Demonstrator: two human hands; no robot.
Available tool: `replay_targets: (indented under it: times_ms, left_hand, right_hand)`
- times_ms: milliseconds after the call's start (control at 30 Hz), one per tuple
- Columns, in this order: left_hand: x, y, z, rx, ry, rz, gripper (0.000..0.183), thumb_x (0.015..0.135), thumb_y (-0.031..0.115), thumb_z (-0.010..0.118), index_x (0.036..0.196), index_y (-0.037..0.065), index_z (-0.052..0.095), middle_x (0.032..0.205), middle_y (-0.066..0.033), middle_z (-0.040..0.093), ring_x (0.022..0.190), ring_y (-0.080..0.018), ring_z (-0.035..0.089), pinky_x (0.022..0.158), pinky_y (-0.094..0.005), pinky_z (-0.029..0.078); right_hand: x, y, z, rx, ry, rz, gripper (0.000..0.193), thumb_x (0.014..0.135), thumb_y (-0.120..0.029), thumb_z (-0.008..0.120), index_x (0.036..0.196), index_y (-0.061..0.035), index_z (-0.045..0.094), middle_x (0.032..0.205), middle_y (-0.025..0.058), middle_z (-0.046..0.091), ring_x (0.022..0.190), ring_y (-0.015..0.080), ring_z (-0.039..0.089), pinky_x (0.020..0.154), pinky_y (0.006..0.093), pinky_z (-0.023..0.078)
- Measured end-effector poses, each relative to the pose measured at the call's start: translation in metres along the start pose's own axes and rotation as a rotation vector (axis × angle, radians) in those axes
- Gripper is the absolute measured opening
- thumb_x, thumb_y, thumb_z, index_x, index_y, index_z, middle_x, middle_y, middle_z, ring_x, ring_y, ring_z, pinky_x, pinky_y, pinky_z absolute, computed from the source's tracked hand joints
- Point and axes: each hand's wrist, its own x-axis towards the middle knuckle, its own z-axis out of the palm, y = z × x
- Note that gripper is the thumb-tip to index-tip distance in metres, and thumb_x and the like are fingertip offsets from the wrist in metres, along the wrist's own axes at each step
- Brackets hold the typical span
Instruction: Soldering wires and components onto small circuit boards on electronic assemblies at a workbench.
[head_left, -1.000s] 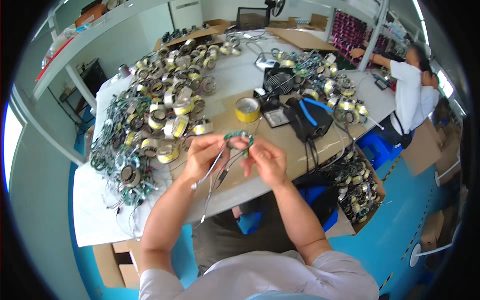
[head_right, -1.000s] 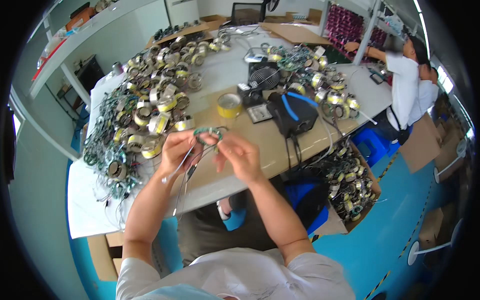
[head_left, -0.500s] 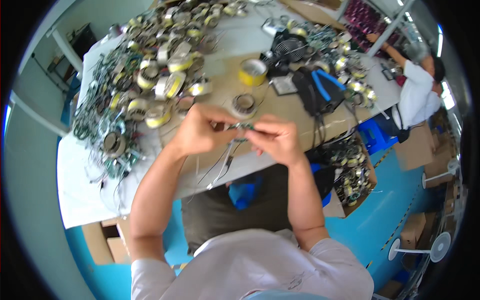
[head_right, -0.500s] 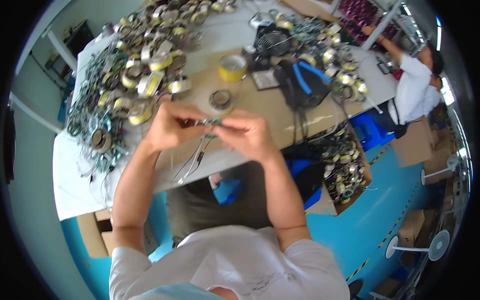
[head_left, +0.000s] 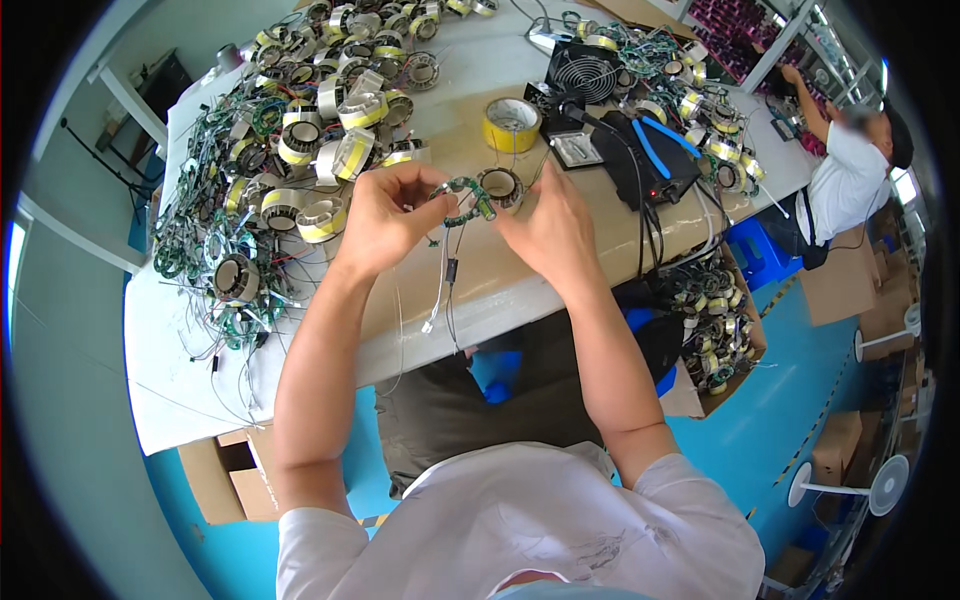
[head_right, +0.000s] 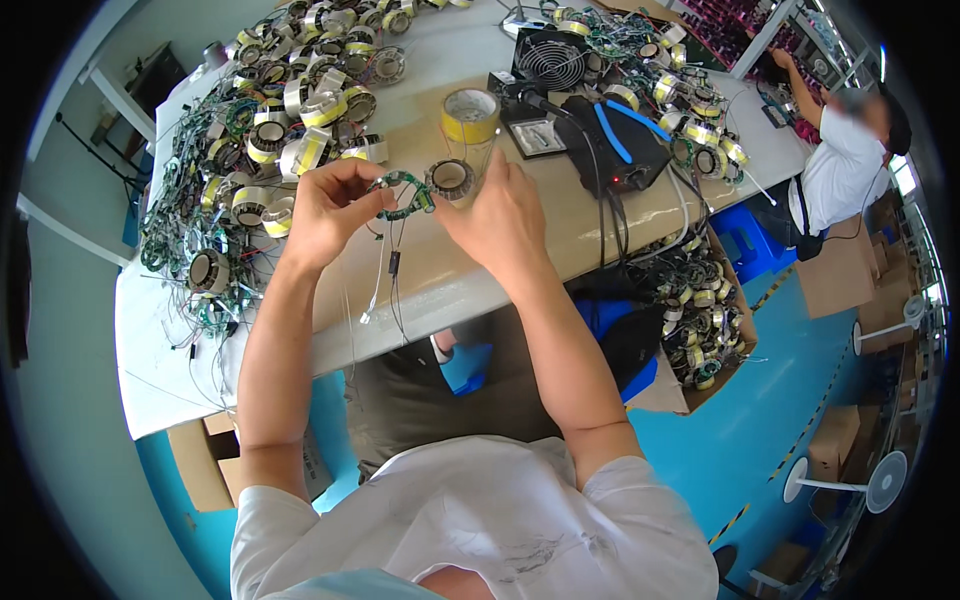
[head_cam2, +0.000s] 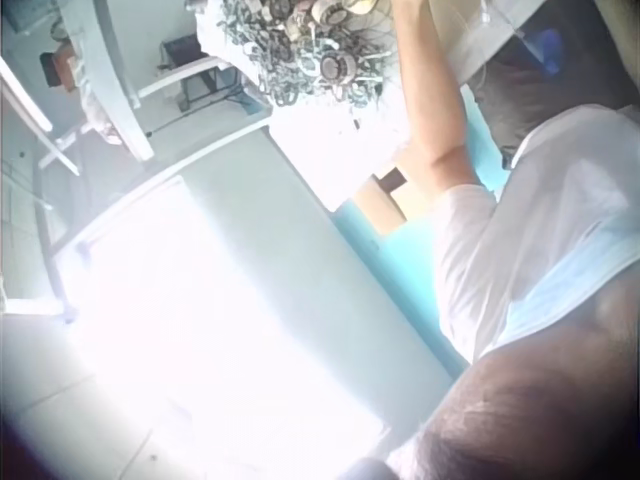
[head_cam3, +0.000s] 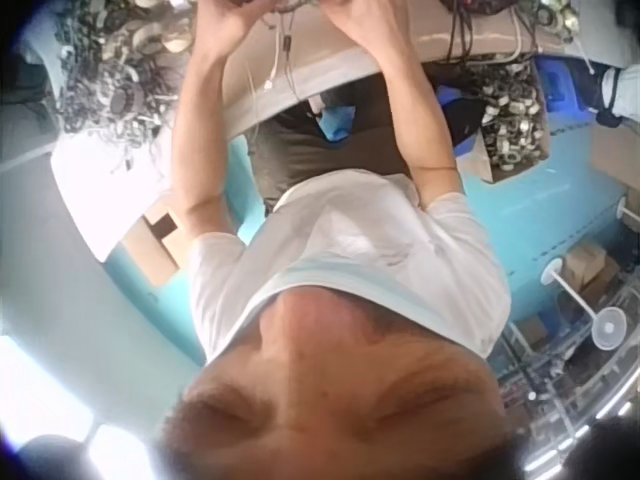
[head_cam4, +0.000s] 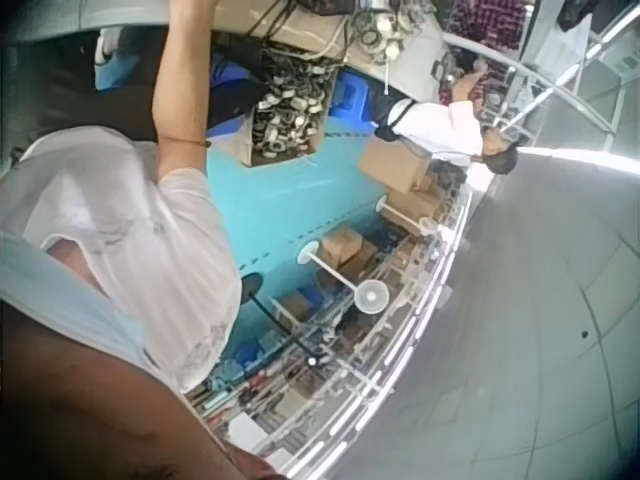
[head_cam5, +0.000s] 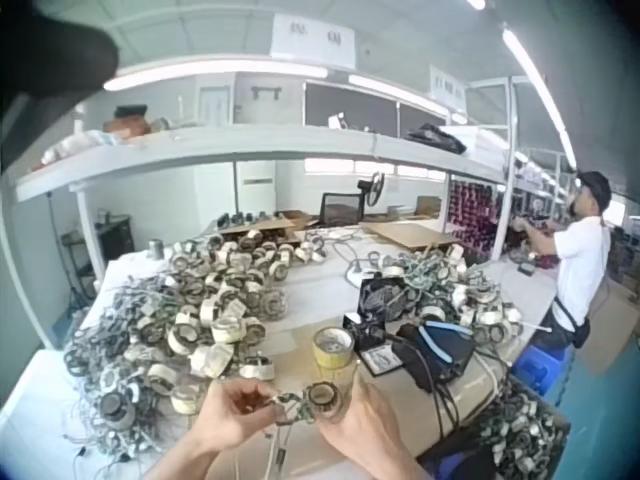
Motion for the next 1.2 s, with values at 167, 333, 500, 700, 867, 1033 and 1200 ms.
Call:
replay_targets:
  times_ms: [167,333,500,700,867,1033,1200]
  left_hand:
    - [0.003,-0.012,-0.003,-0.039,0.094,-0.006,0.013,0.085,0.007,0.073,0.095,-0.002,0.07,0.079,-0.0043,0.072,0.067,-0.0047,0.061,0.057,-0.0198,0.042]
    - [0.001,-0.001,-0.015,-0.062,0.123,-0.051,0.014,0.085,0.008,0.073,0.095,-0.001,0.071,0.077,-0.003,0.071,0.068,-0.0049,0.06,0.058,-0.0209,0.041]
    - [0.004,-0.002,-0.017,-0.034,0.175,-0.049,0.012,0.085,0.007,0.072,0.095,0.0,0.071,0.075,-0.0024,0.07,0.061,-0.0033,0.054,0.053,-0.0203,0.036]
    - [0.005,-0.012,0.004,0.361,0.459,0.216,0.015,0.081,0.006,0.074,0.093,-0.003,0.073,0.072,-0.0057,0.066,0.056,-0.0078,0.056,0.053,-0.0251,0.045]
    - [0.009,-0.015,0.016,0.549,0.467,0.448,0.016,0.08,0.004,0.074,0.095,-0.001,0.074,0.079,-0.0091,0.065,0.054,-0.0154,0.059,0.052,-0.029,0.048]
    - [0.014,-0.024,0.025,0.591,0.496,0.492,0.017,0.084,0.002,0.072,0.1,-0.001,0.073,0.082,-0.0117,0.064,0.059,-0.0219,0.062,0.054,-0.0325,0.049]
    - [0.018,-0.03,0.023,0.61,0.542,0.531,0.021,0.085,-0.001,0.07,0.106,-0.003,0.073,0.082,-0.0129,0.064,0.062,-0.0239,0.062,0.056,-0.0339,0.05]
  right_hand:
    - [0.014,-0.009,0.015,-0.048,-0.086,-0.028,0.094,0.069,-0.034,0.085,0.135,0.0165,0.042,0.111,0.0284,0.064,0.106,0.0433,0.061,0.094,0.0466,0.048]
    - [0.035,0.014,-0.023,0.179,-0.511,-0.135,0.093,0.063,-0.01,0.076,0.148,-0.0026,0.04,0.121,0.0186,0.065,0.112,0.0323,0.063,0.096,0.0376,0.05]
    - [0.052,0.041,-0.034,0.416,-0.806,-0.336,0.089,0.066,0.0,0.077,0.148,-0.0029,0.042,0.131,0.014,0.061,0.123,0.0234,0.059,0.105,0.0327,0.046]
    - [0.046,0.041,-0.02,0.85,-0.595,-0.197,0.063,0.089,-0.012,0.075,0.146,-0.0036,0.048,0.135,0.0119,0.061,0.122,0.0157,0.059,0.104,0.0329,0.046]
    - [0.048,0.025,0.004,0.777,-0.21,-0.186,0.034,0.088,-0.014,0.076,0.12,-0.0024,0.07,0.105,0.0128,0.074,0.098,0.017,0.07,0.085,0.0307,0.054]
    - [0.054,0.01,0.011,0.755,-0.134,-0.299,0.02,0.089,-0.007,0.073,0.107,-0.0001,0.075,0.095,0.0135,0.076,0.087,0.0156,0.073,0.079,0.0277,0.056]
    - [0.052,-0.017,0.013,0.794,-0.274,-0.234,0.018,0.09,-0.003,0.071,0.107,0.0027,0.073,0.096,0.011,0.077,0.084,0.0149,0.073,0.074,0.026,0.057]
